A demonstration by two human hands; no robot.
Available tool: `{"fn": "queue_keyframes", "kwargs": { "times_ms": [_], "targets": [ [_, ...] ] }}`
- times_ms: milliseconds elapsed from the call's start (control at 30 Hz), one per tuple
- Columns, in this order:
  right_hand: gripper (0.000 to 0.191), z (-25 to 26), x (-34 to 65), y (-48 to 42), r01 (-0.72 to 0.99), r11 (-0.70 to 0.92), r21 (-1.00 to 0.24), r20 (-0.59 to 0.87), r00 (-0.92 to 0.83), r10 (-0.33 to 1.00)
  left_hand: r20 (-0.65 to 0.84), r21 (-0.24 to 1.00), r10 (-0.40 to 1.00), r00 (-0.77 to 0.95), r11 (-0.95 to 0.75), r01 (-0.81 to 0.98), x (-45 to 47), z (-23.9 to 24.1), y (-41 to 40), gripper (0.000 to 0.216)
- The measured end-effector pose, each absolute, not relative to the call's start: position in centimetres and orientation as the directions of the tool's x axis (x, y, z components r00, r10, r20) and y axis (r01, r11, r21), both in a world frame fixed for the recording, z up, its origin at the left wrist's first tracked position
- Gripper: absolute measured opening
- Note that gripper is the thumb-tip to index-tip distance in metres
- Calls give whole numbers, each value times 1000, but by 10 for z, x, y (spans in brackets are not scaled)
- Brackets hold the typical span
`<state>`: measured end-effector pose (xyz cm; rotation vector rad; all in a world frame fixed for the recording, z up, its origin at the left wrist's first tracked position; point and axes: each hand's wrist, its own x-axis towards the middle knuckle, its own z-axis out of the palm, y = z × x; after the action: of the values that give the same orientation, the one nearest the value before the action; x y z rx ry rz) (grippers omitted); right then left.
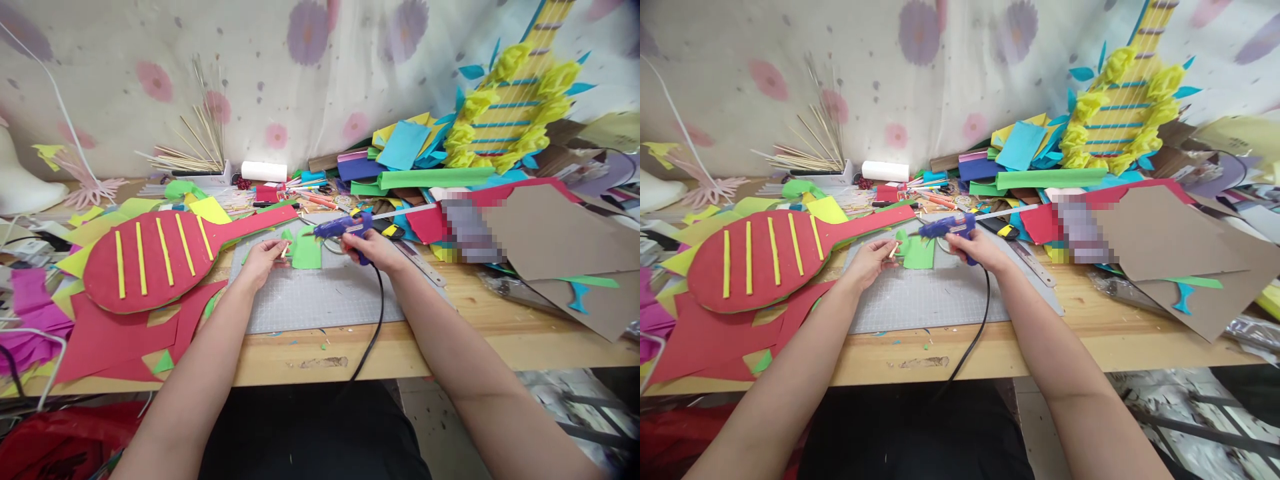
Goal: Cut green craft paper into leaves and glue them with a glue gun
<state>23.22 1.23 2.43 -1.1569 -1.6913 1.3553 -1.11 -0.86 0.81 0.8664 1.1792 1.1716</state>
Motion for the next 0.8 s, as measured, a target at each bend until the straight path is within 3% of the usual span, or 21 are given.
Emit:
{"fn": "queue_keyframes", "kwargs": {
  "times_ms": [133, 233, 400, 567, 667, 733, 800],
  "targets": [
    [48, 13, 260, 32, 388, 36, -921, 88, 116, 989, -191, 953, 979, -71, 167, -253, -10, 6, -7, 31],
    [50, 0, 271, 45, 570, -40, -821, 124, 246, 961, -163, 957, 973, -165, 116, -264, -5, 4, -6, 31],
    [54, -7, 269, 52, 758, -96, -645, 120, 225, 967, -91, 976, 969, -230, 41, -213, 2, 2, -6, 33],
    [56, 12, 280, 40, 881, -51, -470, 134, 128, 983, -95, 972, 971, -219, 42, -233, 3, 3, -8, 28],
    [49, 33, 288, 25, 937, -146, -317, 5, 156, 988, -123, 950, 974, -191, 60, -307, 4, 4, -9, 27],
    [43, 44, 281, 16, 937, -86, -339, -119, 47, 992, -155, 923, 973, -168, 82, -375, 5, 5, -10, 26],
    [39, 48, 260, 9, 849, 123, -513, -45, -170, 984, -190, 890, 973, -134, 112, -443, 4, 6, -10, 22]
  ]
}}
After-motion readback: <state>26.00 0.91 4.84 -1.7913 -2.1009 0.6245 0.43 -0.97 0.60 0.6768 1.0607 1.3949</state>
